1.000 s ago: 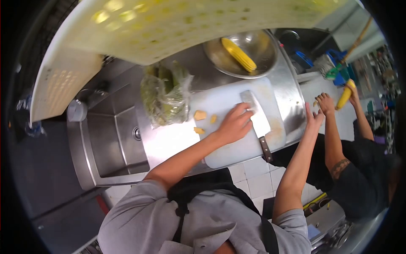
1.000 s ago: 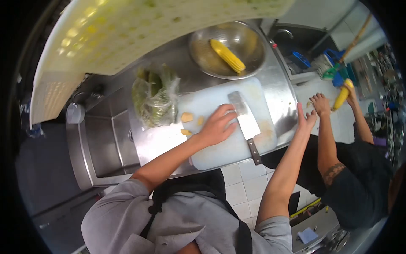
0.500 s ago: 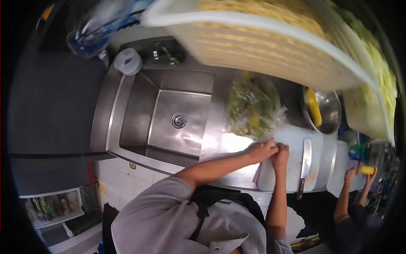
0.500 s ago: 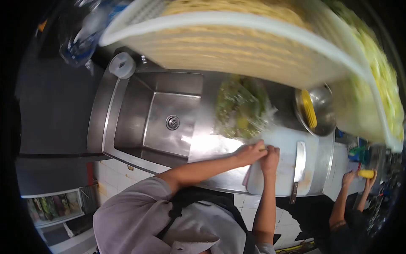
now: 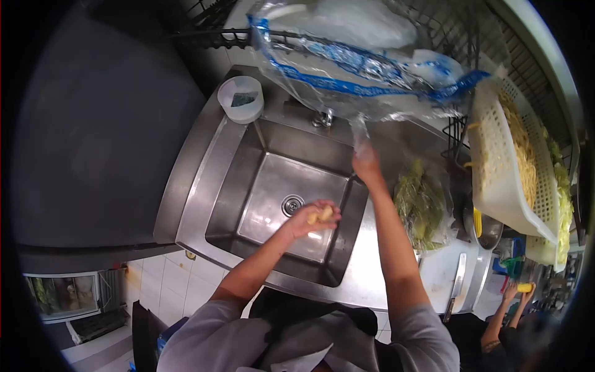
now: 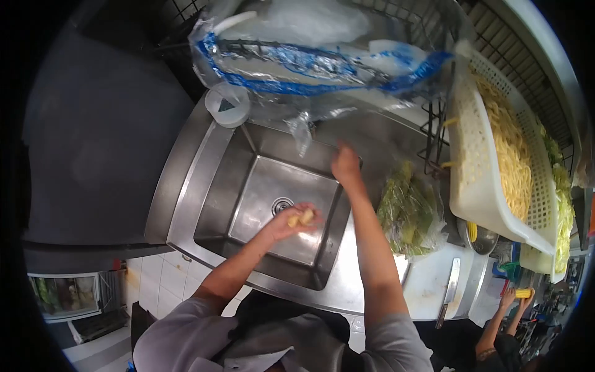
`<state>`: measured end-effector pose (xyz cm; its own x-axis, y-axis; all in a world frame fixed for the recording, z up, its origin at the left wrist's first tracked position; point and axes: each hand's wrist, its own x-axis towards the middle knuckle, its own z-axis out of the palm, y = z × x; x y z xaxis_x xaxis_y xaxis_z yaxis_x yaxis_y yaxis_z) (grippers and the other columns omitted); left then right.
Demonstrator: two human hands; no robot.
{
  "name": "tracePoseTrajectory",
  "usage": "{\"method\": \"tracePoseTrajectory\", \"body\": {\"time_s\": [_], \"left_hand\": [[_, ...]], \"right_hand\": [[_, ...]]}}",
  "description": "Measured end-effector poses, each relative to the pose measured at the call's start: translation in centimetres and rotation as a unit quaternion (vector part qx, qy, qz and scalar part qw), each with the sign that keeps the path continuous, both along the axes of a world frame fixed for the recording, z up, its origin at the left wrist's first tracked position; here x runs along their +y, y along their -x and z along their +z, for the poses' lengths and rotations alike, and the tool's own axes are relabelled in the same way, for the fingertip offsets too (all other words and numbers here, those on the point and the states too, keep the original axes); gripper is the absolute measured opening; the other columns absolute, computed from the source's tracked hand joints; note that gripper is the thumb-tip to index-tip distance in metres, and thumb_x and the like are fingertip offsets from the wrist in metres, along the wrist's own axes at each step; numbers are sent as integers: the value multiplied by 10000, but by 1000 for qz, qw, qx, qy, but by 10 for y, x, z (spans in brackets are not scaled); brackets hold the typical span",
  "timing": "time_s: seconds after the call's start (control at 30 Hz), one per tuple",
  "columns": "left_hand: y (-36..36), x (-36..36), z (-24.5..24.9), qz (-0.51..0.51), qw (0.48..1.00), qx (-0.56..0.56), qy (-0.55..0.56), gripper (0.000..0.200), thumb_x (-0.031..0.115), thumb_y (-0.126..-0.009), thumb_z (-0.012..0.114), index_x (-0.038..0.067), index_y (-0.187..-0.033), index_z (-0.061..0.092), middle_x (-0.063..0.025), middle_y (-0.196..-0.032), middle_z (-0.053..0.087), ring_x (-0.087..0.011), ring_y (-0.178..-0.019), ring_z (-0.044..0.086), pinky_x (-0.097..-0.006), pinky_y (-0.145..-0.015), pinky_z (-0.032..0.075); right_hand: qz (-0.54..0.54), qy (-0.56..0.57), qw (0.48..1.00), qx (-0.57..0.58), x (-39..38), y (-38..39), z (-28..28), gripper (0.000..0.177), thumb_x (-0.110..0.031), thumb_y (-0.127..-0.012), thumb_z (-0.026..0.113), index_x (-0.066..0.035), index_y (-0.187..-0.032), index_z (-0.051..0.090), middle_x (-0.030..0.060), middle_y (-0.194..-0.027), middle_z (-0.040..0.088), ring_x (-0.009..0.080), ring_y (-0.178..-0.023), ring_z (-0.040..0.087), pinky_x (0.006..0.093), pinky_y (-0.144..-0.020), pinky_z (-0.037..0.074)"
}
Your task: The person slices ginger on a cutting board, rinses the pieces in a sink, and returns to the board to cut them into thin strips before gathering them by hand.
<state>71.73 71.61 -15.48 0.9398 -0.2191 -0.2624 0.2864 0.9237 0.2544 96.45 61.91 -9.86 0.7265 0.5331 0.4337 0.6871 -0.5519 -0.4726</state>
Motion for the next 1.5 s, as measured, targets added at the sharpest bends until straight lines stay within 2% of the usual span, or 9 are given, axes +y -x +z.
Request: {"method": "tracePoseTrajectory", "body": {"time_s": [0.3,0.4,0.5,0.83,1.07,1.2,1.33,1.47,1.5], "left_hand": [[-80,94,-13,143,970,183,-75,240,245,-1021,599,68,-1170,659,-133,-1104,700,-296,-973,702,-474,-852,591],[-111,91,-8,114,971,208,-30,294,323,-1032,575,118,-1227,657,-106,-1133,706,-274,-980,698,-464,-843,589],[-136,82,11,115,982,147,13,325,399,-1032,562,157,-1225,662,-57,-1156,711,-233,-988,693,-430,-819,584],[-208,55,-54,107,991,46,63,157,316,-1080,545,223,-986,628,88,-794,598,-48,-636,574,-296,-618,521],[-189,75,-54,86,989,30,113,120,233,-1051,608,170,-1150,636,-49,-939,667,-172,-754,638,-325,-660,557],[-188,81,-43,106,984,43,139,203,175,-1031,629,152,-1233,624,-104,-1010,685,-230,-820,671,-379,-712,584],[-160,87,-13,85,995,32,-46,248,119,-1022,624,121,-1270,615,-130,-1071,688,-261,-851,695,-404,-729,596],[-120,109,1,45,985,86,-144,305,55,-1011,625,110,-1310,608,-147,-1071,681,-285,-871,706,-396,-722,596],[-112,114,-10,35,987,72,-137,321,42,-1005,634,112,-1317,609,-147,-1071,679,-287,-880,708,-392,-721,595]], "right_hand": [[166,233,951,117,94,-6,-55,185,-68,-861,594,26,-950,726,279,-927,730,447,-908,730,508,-805,578],[97,117,930,334,90,5,-35,203,-67,-884,603,31,-1000,739,220,-902,746,298,-871,756,431,-764,589],[91,64,973,201,91,8,-29,198,-50,-897,628,31,-1031,750,146,-888,759,209,-848,735,374,-735,588],[138,14,901,411,88,-21,-27,171,-164,-960,695,-58,-1094,705,78,-844,708,117,-667,652,279,-551,541],[131,-58,945,293,45,-66,-18,316,-368,-972,725,-77,-1093,719,69,-882,719,130,-690,679,294,-521,543],[22,-244,799,550,50,-75,-45,273,-370,-987,706,-119,-1092,732,54,-910,722,140,-717,678,280,-585,547],[101,-327,747,569,80,-98,-158,297,-366,-991,691,-83,-1074,727,84,-915,721,195,-785,697,369,-629,579],[-6,-440,440,783,106,-72,-84,341,-396,-1004,647,-63,-1025,716,117,-924,731,232,-843,708,456,-687,609],[86,-376,486,784,98,-94,-122,352,-397,-1005,624,-56,-1003,713,137,-921,734,257,-862,721,455,-741,631]]}}
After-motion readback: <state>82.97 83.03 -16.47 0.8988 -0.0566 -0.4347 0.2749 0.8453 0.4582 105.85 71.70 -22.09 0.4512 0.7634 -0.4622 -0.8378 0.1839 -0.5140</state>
